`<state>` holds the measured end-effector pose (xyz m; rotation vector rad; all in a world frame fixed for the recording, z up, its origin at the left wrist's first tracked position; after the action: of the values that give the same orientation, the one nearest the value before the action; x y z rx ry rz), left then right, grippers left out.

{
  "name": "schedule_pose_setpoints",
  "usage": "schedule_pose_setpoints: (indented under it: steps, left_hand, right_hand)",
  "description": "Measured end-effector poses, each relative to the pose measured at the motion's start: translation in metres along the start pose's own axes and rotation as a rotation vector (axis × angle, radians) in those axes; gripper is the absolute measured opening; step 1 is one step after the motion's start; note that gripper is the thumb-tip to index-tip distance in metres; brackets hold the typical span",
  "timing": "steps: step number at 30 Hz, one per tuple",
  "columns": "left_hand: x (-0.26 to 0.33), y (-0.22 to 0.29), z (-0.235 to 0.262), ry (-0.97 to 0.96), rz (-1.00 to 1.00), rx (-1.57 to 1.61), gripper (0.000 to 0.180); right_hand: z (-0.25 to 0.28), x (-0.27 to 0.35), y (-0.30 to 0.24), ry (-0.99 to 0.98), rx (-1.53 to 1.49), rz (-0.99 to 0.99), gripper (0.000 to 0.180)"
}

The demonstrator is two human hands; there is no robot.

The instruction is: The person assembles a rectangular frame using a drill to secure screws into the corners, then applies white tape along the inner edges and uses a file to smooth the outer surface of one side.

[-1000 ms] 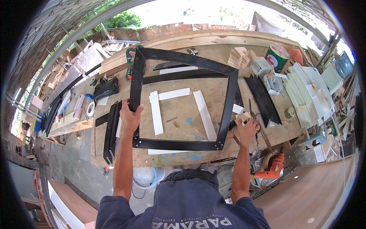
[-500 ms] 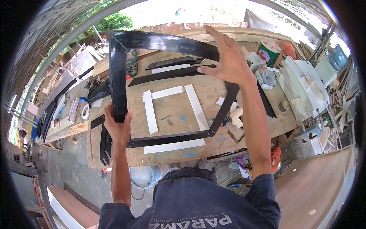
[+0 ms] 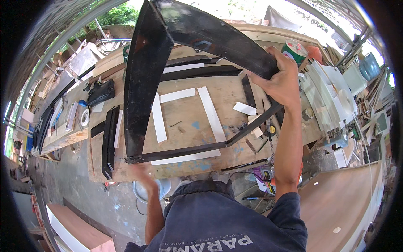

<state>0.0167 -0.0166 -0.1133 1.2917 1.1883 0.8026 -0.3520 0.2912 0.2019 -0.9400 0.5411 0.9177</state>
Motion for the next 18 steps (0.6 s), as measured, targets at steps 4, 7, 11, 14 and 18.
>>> schedule_pose_setpoints:
  steps: [4,7,11,14,18]
  left_hand:
    - [0.096,-0.069,-0.113,-0.797,0.5,0.323,0.054]
    - [0.096,-0.066,-0.17,-0.917,0.291,-0.051,0.051]
    - [0.066,-0.053,-0.202,-0.777,0.265,0.087,0.047]
    - [0.039,0.022,-0.211,-0.684,0.106,0.084,0.043]
    - [-0.008,0.081,-0.231,-0.66,-0.024,0.13,0.05]
  right_hand:
    - [0.014,0.006,0.009,0.018,-0.011,-0.025,0.045]
    - [0.02,0.007,0.022,0.031,-0.022,-0.056,0.045]
    - [0.043,-0.006,0.042,0.118,-0.012,-0.137,0.047]
    - [0.064,-0.012,0.071,0.123,-0.066,-0.303,0.041]
    - [0.081,-0.001,0.115,0.133,-0.115,-0.446,0.033]
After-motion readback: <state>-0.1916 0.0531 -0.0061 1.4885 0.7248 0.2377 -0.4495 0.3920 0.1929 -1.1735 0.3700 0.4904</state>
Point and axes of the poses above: each hand's wrist, its own x-axis away from the middle knuckle, its own z-axis out of the back of the hand, y = z × x, the point moved 7 cm from there along -x, towards the middle knuckle, and after that the axes turned 4 degrees about -x, right-handed, at the moved point
